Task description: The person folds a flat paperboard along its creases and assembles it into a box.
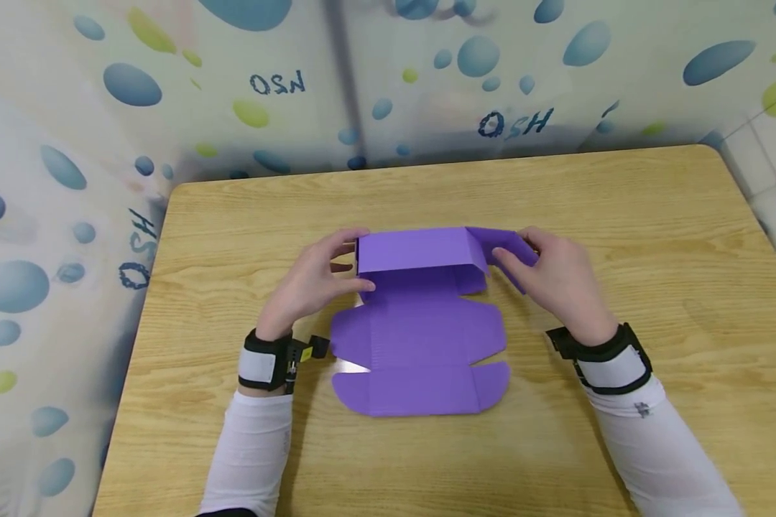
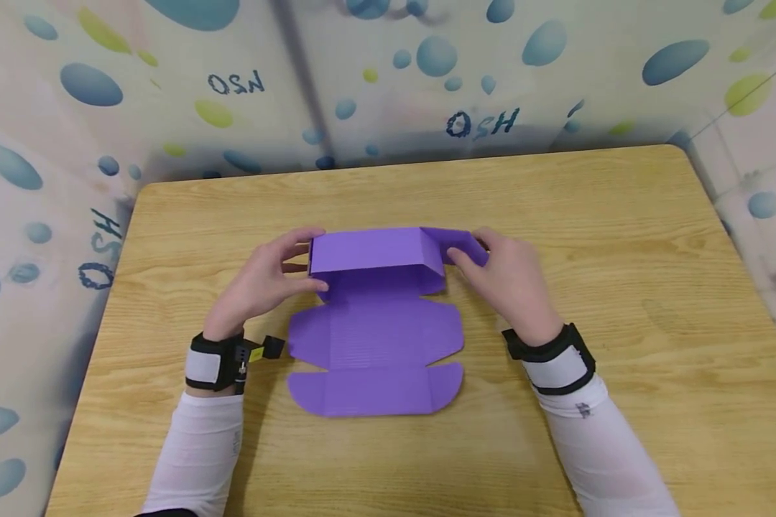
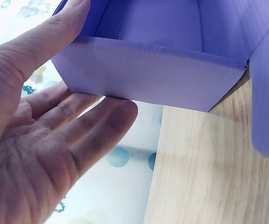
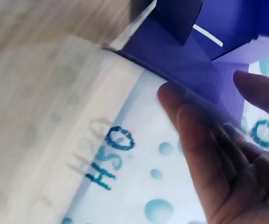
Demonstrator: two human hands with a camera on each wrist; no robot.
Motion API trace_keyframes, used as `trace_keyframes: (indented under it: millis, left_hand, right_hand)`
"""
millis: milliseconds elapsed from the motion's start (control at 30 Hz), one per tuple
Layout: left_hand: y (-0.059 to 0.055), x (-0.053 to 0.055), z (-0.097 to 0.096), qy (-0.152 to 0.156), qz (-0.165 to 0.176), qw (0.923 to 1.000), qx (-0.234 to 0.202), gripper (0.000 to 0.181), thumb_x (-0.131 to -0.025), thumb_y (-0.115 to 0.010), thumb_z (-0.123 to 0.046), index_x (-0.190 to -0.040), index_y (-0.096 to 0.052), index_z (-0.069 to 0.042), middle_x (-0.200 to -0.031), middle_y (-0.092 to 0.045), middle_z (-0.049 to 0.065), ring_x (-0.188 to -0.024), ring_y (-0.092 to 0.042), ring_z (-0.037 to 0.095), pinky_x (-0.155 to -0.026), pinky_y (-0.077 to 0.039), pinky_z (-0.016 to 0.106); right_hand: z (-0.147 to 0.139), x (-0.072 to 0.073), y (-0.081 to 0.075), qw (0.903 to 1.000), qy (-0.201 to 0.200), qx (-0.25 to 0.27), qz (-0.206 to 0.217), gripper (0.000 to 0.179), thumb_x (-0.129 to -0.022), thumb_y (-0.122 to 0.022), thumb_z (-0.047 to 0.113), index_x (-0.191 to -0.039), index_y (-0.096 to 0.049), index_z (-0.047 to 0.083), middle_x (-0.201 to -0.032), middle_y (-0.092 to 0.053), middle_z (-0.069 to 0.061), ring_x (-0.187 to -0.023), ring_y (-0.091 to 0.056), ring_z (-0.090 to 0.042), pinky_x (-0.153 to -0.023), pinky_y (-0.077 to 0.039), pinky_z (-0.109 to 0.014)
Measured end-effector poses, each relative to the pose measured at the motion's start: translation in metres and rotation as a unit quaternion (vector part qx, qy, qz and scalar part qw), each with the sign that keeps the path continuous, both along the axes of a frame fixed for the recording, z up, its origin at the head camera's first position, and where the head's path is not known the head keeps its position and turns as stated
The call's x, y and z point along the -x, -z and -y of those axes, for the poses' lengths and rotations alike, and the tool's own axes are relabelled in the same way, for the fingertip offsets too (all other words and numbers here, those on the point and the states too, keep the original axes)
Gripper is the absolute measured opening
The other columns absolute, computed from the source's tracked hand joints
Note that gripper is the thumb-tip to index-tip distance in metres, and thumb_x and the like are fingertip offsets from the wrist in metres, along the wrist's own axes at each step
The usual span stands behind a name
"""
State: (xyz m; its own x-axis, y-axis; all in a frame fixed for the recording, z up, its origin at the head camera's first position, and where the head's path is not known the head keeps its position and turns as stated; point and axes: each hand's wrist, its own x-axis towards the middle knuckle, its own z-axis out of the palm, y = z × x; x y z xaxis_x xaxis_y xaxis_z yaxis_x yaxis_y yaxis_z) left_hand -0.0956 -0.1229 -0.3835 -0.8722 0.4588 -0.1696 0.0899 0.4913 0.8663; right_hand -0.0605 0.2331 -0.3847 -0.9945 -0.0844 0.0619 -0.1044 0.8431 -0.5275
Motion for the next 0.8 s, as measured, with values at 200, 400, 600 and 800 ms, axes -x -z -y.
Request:
trace_keyframes:
  millis: [200,400,600,800]
  left_hand:
    - [0.003,-0.001,-0.004,0.004,0.006,1.0000,-0.002,0.078,-0.087,-0.087,-0.013,-0.155,-0.049,-0.010,-0.152,-0.059,0.011,-0.145,-0.056,0.033,-0.114,-0.055,0.048]
    - [0.002,0.000,-0.004,-0.009,0.002,1.0000,0.000,0.079,-0.086,-0.088,-0.012,-0.154,-0.049,-0.009,-0.154,-0.058,0.013,-0.146,-0.055,0.034,-0.113,-0.056,0.047]
    - [0.001,0.000,-0.004,-0.018,0.004,0.9998,-0.004,0.080,-0.083,-0.090,-0.011,-0.154,-0.051,-0.010,-0.155,-0.058,0.012,-0.145,-0.056,0.034,-0.112,-0.057,0.047]
    - [0.002,-0.001,-0.010,-0.026,-0.005,0.9996,0.004,0.078,-0.084,-0.090,-0.014,-0.152,-0.053,-0.010,-0.154,-0.058,0.011,-0.144,-0.057,0.033,-0.112,-0.057,0.045]
  right_hand:
    - [0.010,-0.001,-0.005,0.9993,-0.019,-0.010,0.030,0.049,-0.094,-0.078,0.037,-0.120,-0.068,-0.003,-0.090,-0.075,-0.026,-0.054,-0.063,-0.017,-0.051,-0.049,-0.029]
    - [0.012,-0.002,-0.015,0.9953,-0.028,-0.003,0.093,0.057,-0.096,-0.075,0.038,-0.132,-0.062,-0.003,-0.109,-0.075,-0.031,-0.074,-0.074,-0.029,-0.064,-0.060,-0.040]
    - [0.011,-0.005,-0.023,0.9891,-0.055,0.019,0.135,0.060,-0.096,-0.074,0.032,-0.142,-0.057,-0.002,-0.119,-0.074,-0.029,-0.084,-0.074,-0.032,-0.064,-0.057,-0.034]
    - [0.020,-0.012,-0.022,0.9719,-0.094,0.102,0.190,0.064,-0.100,-0.072,0.029,-0.152,-0.049,0.000,-0.142,-0.065,-0.027,-0.118,-0.072,-0.045,-0.092,-0.065,-0.052]
